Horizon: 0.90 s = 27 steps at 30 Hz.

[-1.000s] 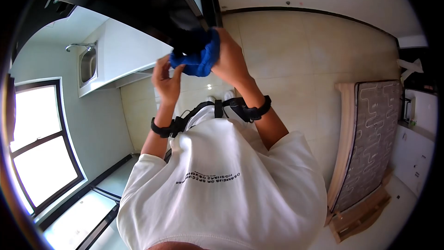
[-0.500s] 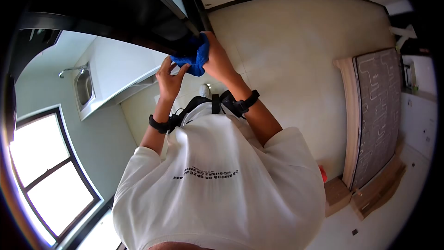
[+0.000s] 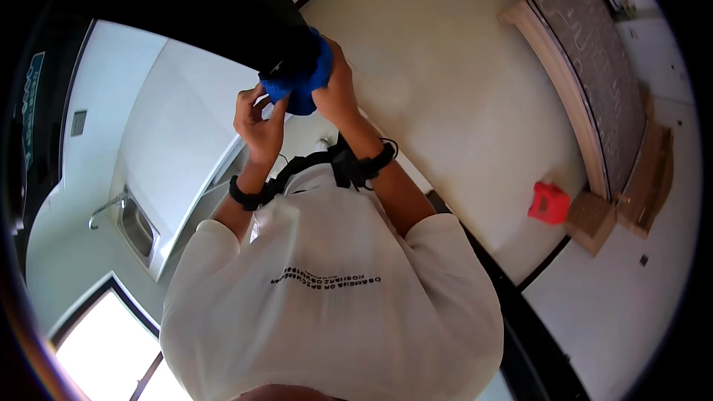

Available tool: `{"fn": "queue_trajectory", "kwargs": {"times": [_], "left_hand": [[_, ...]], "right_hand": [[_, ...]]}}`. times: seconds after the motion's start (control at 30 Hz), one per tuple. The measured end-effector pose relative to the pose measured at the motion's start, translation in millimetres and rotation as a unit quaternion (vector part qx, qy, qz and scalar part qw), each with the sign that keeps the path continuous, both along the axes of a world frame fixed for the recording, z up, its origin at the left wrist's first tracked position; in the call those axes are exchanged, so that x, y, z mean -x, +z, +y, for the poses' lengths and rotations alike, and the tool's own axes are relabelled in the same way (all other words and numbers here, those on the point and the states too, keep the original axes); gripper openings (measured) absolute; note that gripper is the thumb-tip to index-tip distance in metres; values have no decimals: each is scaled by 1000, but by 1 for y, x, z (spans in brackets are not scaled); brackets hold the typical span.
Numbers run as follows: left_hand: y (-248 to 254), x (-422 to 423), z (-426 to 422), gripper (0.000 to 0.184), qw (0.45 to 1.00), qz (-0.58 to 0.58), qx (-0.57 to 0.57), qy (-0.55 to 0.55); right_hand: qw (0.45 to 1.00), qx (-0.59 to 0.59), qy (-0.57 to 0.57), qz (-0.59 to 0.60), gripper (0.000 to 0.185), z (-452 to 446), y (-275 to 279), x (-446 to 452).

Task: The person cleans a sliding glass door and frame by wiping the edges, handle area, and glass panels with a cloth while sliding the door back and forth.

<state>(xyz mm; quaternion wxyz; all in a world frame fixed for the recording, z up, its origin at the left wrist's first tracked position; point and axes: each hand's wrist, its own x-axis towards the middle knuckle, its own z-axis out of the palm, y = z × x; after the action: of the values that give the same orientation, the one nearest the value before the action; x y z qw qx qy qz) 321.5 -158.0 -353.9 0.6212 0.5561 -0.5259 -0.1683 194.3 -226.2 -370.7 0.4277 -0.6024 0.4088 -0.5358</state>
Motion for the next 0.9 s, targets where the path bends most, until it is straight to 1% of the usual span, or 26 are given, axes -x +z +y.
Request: {"fn": "queue_trajectory", "kwargs": {"times": [0.07, 0.1, 0.13, 0.2, 0.23, 0.3, 0.33, 0.4, 0.43, 0.47, 0.53, 0.57, 0.6, 0.67, 0.7, 0.73, 0.77, 0.8, 0.83, 0.87, 0.9], "left_hand": [[-4, -1, -2, 35, 999, 17, 12, -27], [-7, -2, 3, 33, 999, 30, 11, -39], [-10, -5, 5, 33, 998, 34, 10, -51], [-17, -10, 4, 31, 991, 83, 27, -103], [-19, -10, 4, 31, 990, 86, 28, -109], [-19, -9, 4, 27, 967, 224, 2, -118], [-13, -10, -2, 27, 966, 225, 4, -124], [11, -12, -12, 24, 973, 200, 65, -93], [22, -14, -16, 22, 968, 220, 57, -108], [22, -15, -15, 22, 968, 222, 57, -107], [21, -16, -18, 21, 974, 192, 22, -117], [10, -16, -16, 20, 968, 211, 18, -136], [-9, -17, -18, 18, 971, 191, 37, -141], [-34, -24, -14, 20, 976, 129, -99, -148], [-50, -28, -14, 20, 975, 130, -100, -150], [-67, -32, -16, 21, 980, 56, -113, -153], [-69, -34, -17, 22, 980, -18, -125, -153], [-71, -36, -16, 22, 980, -17, -125, -153], [-61, -34, -15, 26, 978, 49, -138, -149], [-47, -33, -15, 29, 971, 116, -151, -144], [-33, -33, -15, 29, 971, 118, -154, -140]], "right_hand": [[994, 45, -96, -12, 59, 26, -4, -7], [996, 54, -77, 6, 63, 40, -5, -3], [995, 53, -88, 11, 63, 53, -6, -6], [998, 36, -50, 21, 62, 70, -9, -14], [996, 42, -68, 41, 61, 74, -1, -17], [993, 65, -82, 53, 61, 71, 4, -18], [990, 85, -92, 63, 61, 67, 6, -19], [986, 106, -104, 79, 65, 60, 30, -19], [982, 125, -110, 93, 68, 60, 40, -21], [982, 125, -109, 95, 68, 61, 44, -24], [973, 126, -146, 123, 75, 58, 50, -31], [973, 131, -147, 123, 75, 56, 44, -34], [970, 118, -161, 139, 77, 56, 30, -37], [966, 106, -177, 157, 79, 58, -9, -37], [969, 48, -154, 186, 79, 59, -33, -35], [968, -9, -131, 214, 78, 58, -48, -34], [968, -8, -131, 215, 78, 58, -52, -31], [965, 1, -125, 229, 78, 59, -56, -27], [963, 10, -118, 243, 78, 59, -57, -25], [963, 11, -117, 243, 78, 59, -34, -30], [966, 41, -146, 208, 76, 62, -11, -35]]}}
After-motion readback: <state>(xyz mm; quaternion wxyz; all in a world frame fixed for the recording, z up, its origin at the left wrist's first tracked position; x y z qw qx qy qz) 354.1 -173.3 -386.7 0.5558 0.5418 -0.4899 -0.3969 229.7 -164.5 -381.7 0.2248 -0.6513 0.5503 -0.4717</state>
